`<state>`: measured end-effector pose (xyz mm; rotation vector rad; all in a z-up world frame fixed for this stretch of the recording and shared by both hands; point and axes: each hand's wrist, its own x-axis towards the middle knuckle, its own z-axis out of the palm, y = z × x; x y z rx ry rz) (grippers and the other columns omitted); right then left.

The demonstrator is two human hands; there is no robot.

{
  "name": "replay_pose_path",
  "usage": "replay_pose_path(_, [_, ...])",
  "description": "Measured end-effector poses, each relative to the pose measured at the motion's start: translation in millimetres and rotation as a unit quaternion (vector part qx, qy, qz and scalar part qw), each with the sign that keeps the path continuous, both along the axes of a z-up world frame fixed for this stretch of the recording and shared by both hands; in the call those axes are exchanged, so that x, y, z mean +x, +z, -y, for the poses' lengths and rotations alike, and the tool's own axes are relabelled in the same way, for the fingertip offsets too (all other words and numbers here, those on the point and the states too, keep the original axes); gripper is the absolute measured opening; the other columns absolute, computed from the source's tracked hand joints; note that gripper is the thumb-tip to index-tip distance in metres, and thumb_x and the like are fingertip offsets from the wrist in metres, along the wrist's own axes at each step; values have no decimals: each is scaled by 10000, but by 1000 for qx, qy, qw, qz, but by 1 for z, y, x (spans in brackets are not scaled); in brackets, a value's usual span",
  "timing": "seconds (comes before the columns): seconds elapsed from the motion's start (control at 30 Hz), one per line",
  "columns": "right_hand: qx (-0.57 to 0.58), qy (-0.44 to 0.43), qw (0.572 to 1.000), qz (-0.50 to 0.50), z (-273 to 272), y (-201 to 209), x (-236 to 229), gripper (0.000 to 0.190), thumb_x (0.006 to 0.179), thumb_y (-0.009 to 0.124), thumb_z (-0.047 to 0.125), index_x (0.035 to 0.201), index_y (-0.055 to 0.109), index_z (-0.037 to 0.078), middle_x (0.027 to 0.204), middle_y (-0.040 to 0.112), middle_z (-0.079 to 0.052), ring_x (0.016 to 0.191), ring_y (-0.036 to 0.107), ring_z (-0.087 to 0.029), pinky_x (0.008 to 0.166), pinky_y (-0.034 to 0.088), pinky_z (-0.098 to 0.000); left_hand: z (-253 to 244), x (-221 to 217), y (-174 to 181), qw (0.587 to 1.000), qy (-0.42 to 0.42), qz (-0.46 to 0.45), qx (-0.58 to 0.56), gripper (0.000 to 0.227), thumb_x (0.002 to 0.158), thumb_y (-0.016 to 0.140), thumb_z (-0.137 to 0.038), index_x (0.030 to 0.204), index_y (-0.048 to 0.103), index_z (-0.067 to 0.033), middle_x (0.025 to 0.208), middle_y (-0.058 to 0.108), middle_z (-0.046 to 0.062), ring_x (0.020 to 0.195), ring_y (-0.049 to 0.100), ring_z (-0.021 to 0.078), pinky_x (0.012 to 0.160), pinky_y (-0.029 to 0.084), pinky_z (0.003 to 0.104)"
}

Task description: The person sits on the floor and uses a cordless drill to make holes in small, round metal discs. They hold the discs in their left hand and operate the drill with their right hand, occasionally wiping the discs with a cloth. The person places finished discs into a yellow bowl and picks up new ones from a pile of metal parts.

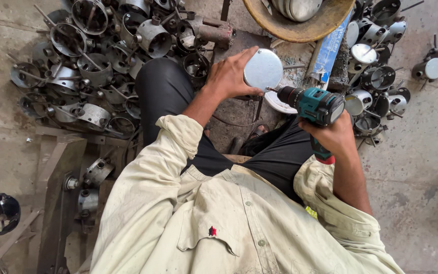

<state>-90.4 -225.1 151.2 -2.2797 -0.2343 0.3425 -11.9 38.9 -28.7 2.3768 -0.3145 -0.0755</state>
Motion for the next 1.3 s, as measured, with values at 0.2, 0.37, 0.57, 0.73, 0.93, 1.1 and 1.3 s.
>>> replay_pose_path(0.2, [-82,20,995,46,3,0,0,416,696,843,88,1089,720,30,916,754,-77,847,735,-202,787,564,-323,1,0,-7,1000,-4,8,-3,1341,498,925,-767,1555,369,-156,1436,593,156,998,740,332,822,625,453])
replay_pose_path(0.37, [-345,94,934,21,-8,12,25,367,692,839,226,992,734,43,918,744,-195,844,720,-391,781,593,-437,1,2,-11,999,0,43,-5,1347,492,932,-781,1541,387,-137,1403,613,171,981,746,341,834,619,464])
replay_pose_path(0.57, [-487,152,860,-30,-27,37,70,409,630,854,251,942,731,17,893,725,-249,837,703,-427,755,594,-478,4,3,-13,999,9,40,0,1328,467,940,-757,1526,413,-155,1394,618,169,966,745,344,823,615,472])
replay_pose_path(0.73, [-477,164,863,-24,-37,48,77,402,670,846,313,924,740,20,843,732,-222,751,721,-393,718,604,-463,6,4,-20,999,2,34,-12,1329,507,937,-753,1547,384,-138,1408,608,185,963,748,332,807,627,455])
replay_pose_path(0.93, [-487,175,855,-40,-36,43,87,398,688,844,334,938,747,39,822,736,-210,733,727,-385,724,602,-465,6,4,-24,999,2,42,-9,1346,496,944,-751,1545,371,-134,1412,604,189,969,744,341,808,621,462])
replay_pose_path(1.1, [-453,184,872,25,-31,43,82,401,664,847,348,902,753,39,850,729,-220,819,699,-427,748,587,-490,7,3,-17,1000,4,14,-7,1339,497,942,-739,1550,367,-143,1423,592,187,981,740,344,808,622,462])
replay_pose_path(1.3, [-468,177,866,23,-33,44,83,374,644,839,321,885,762,46,840,726,-221,802,705,-412,753,586,-490,6,2,-15,999,10,36,-12,1351,479,954,-734,1534,385,-112,1406,602,194,1003,737,340,806,622,465])
